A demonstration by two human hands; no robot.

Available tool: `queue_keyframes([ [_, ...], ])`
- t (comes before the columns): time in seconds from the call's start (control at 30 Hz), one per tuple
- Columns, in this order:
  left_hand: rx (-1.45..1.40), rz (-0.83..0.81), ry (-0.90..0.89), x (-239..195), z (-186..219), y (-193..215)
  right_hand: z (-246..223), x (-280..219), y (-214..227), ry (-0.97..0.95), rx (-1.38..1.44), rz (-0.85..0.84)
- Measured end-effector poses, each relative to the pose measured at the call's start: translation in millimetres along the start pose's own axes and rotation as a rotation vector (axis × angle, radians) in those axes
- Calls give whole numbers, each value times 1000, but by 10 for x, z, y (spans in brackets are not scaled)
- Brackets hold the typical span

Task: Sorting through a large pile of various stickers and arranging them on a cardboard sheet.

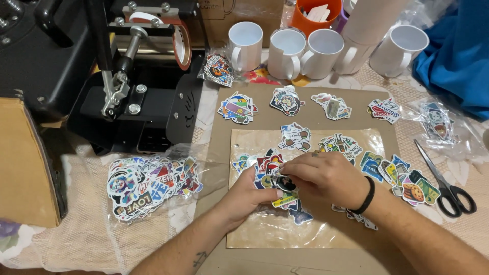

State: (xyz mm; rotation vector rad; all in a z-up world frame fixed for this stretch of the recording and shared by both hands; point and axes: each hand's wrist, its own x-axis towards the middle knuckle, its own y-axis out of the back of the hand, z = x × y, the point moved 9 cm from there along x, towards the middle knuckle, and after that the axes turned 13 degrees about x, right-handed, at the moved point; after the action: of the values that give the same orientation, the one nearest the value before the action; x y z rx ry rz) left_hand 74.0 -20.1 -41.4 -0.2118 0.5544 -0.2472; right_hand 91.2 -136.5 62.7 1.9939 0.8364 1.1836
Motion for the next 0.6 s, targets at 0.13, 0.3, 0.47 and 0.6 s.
queue_keyframes([
  [0.13, -8, 19, 42, -43, 22, -2, -82, 58, -5, 32, -43, 35],
  [0.3, -111, 0, 50, -76, 68, -27, 57, 91, 82, -121, 68, 83],
  [0.47, -47, 84, 31, 55, -78, 110, 138, 152, 167, -195, 208, 202],
  [0.6, -137, 78, 37, 67, -81, 107, 542, 259, 320, -334, 279, 453],
])
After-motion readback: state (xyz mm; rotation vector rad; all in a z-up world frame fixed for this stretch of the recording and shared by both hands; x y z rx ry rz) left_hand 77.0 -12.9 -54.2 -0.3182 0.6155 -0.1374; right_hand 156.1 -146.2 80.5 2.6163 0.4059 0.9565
